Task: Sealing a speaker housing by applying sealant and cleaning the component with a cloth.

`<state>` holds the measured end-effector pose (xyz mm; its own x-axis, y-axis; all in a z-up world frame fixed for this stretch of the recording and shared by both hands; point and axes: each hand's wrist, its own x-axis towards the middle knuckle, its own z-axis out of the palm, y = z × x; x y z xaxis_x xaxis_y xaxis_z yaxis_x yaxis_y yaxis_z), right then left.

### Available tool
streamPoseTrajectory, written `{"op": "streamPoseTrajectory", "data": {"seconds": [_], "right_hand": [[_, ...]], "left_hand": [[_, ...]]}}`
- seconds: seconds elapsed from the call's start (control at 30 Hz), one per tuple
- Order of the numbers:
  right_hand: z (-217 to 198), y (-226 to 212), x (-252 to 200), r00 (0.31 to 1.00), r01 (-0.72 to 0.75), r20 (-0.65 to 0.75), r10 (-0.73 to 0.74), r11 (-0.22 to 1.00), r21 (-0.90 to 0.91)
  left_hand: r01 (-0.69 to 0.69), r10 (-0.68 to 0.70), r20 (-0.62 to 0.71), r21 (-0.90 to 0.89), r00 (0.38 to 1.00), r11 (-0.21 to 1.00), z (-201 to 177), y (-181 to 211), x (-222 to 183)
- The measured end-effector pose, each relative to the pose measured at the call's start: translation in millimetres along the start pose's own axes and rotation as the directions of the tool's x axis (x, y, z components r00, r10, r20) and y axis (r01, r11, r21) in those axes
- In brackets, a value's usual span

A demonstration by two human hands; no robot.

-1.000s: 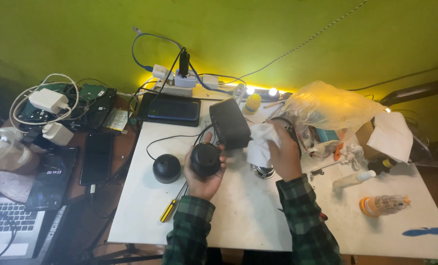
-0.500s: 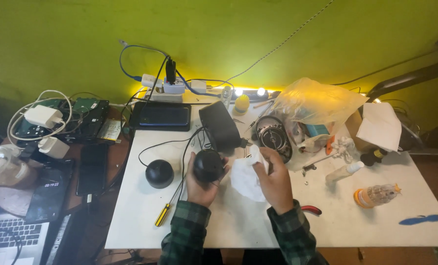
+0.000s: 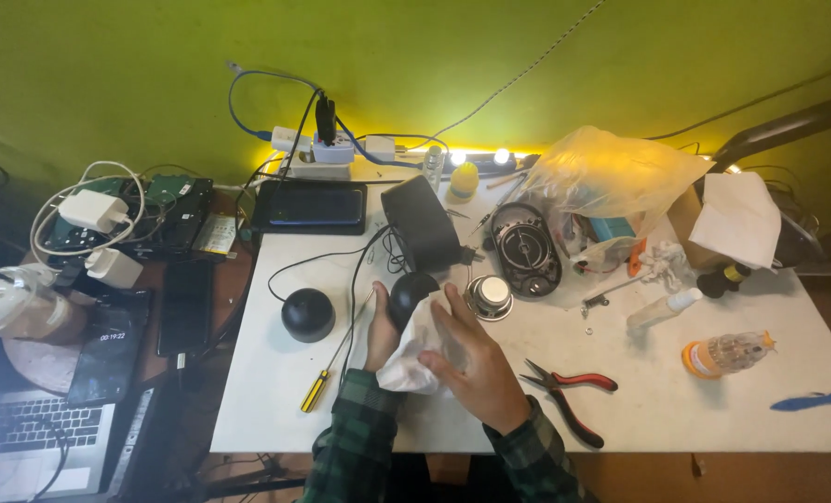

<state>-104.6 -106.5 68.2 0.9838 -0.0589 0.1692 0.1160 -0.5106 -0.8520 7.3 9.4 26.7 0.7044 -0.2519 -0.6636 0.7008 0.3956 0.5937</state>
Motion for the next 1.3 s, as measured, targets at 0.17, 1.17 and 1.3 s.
{"op": "streamPoseTrajectory", "data": {"seconds": [0.17, 1.17, 1.3], "right_hand": [[-15.9, 17.2, -10.4, 0.994, -0.107, -0.023, 0.105, 0.987, -0.123], [-162.9, 82.4, -35.4, 0.368, -0.404, -0.826, 0.427, 0.874, 0.271], [-158.4, 80.4, -48.2, 0.543, -0.064, -0.803, 0.245, 0.966, 0.252]], "left_hand": [[0.181, 0.002, 0.453, -0.359, 0.891, 0.916, 6.6, 4.6, -24.1], [0.080, 0.000, 0.565, -0.117, 0.825, 0.990, 67.8, -53.8, -18.3], [0.017, 0.111, 0.565, -0.217, 0.817, 0.976, 51.9, -50.6, -5.2]]}}
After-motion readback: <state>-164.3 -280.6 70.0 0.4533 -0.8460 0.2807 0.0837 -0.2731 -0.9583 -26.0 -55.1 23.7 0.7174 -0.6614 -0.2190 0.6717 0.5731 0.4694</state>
